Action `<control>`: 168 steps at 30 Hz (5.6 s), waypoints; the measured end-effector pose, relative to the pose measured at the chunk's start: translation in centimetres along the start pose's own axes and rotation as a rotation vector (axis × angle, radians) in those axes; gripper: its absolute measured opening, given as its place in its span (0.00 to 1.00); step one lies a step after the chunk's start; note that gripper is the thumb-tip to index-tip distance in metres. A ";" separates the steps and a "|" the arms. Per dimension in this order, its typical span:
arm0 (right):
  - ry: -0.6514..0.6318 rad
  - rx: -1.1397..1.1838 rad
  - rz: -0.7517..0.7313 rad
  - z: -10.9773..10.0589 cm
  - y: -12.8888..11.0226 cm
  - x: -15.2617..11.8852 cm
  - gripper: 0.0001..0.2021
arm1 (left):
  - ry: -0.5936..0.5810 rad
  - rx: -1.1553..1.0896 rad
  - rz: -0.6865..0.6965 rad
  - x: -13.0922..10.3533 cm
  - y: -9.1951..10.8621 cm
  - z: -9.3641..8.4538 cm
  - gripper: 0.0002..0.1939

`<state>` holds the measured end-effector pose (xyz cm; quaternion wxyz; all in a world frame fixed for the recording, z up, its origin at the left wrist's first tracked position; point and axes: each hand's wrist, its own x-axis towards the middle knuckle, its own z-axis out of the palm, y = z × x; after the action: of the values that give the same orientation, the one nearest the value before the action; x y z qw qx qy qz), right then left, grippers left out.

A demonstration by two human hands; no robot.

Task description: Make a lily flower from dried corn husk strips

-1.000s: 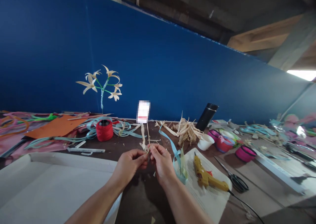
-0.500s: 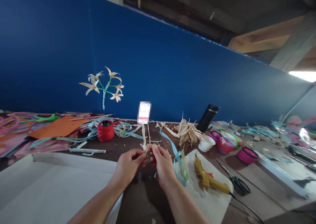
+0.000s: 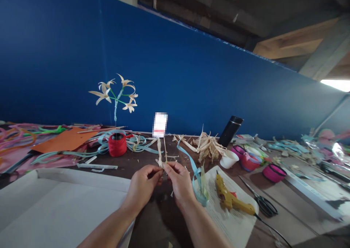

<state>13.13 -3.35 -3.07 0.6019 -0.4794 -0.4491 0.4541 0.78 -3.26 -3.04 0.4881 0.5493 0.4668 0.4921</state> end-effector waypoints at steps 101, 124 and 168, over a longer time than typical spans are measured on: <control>0.032 -1.277 0.072 -2.5 0.6 7.0 0.09 | 0.293 -0.191 -0.077 2.6 -1.1 -2.5 0.19; -0.195 -1.114 -0.032 1.6 0.9 7.1 0.00 | 0.283 -0.158 -0.071 3.0 -2.1 -2.5 0.18; -0.055 -0.052 -0.020 1.9 -0.8 2.5 0.09 | 0.061 -0.392 -0.170 2.5 -1.3 -2.1 0.16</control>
<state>11.87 -0.65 -1.77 0.5809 -0.4779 -0.4820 0.4494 -1.14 -0.49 -4.06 0.6109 0.3873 0.4214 0.5470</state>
